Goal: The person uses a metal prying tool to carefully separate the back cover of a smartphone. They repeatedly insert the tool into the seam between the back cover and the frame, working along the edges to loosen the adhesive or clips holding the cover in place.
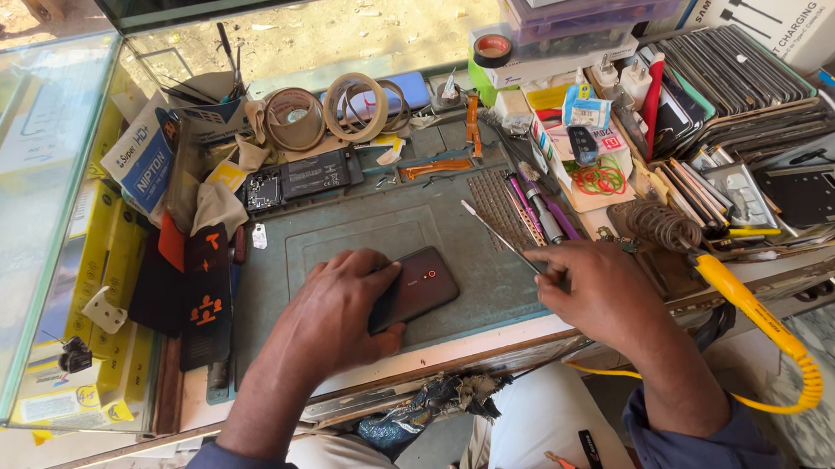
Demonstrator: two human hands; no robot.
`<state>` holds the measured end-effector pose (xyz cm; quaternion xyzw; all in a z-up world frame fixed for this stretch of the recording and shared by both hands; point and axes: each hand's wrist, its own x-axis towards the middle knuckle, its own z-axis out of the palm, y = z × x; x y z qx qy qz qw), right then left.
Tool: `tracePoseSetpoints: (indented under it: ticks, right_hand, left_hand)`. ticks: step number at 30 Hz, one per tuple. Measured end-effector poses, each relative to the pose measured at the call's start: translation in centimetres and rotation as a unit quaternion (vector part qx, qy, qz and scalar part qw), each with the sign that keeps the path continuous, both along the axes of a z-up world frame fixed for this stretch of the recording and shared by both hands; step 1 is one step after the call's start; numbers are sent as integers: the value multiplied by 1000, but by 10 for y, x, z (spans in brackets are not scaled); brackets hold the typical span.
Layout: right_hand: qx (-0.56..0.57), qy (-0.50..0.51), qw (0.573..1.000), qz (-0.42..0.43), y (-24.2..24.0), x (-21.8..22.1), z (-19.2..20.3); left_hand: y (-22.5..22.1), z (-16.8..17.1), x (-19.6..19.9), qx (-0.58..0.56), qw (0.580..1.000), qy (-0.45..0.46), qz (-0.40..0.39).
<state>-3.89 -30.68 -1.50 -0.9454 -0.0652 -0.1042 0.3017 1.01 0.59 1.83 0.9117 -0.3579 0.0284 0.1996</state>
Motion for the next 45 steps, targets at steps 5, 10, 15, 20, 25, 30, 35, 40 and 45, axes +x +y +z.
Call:
tracePoseSetpoints:
  ticks: [5,10,15,20,25,30,35,40,45]
  right_hand:
    - [-61,16,996,-64,10,6,-3]
    - [187,10,981,-45,11,4,-15]
    - [424,-3,903,67,25,-1,-29]
    - [325,-105,925,168,53,-6,-36]
    - [211,-166,946,182,61,-10,-31]
    - [213,-171,946,174,61,-10,-35]
    - [193,-197,944,181,61,-13,-37]
    - [169,-224,937,210,64,-13,-36]
    - [71,-287,923,246,69,-16,-33]
  left_hand:
    - [9,-9,-6,-63,997,-34,12]
    - [4,-24,-14,-76,993,-85,20]
    - [2,-34,-20,-79,988,-129,36]
    - [3,-43,-23,-92,984,-153,26]
    - [5,-49,-18,-110,985,-129,36]
    - [3,-47,-20,-111,984,-125,55]
    - [2,-46,-20,-117,984,-116,63]
    - [4,-48,-21,-118,984,-123,58]
    - [4,-47,-21,-121,983,-123,58]
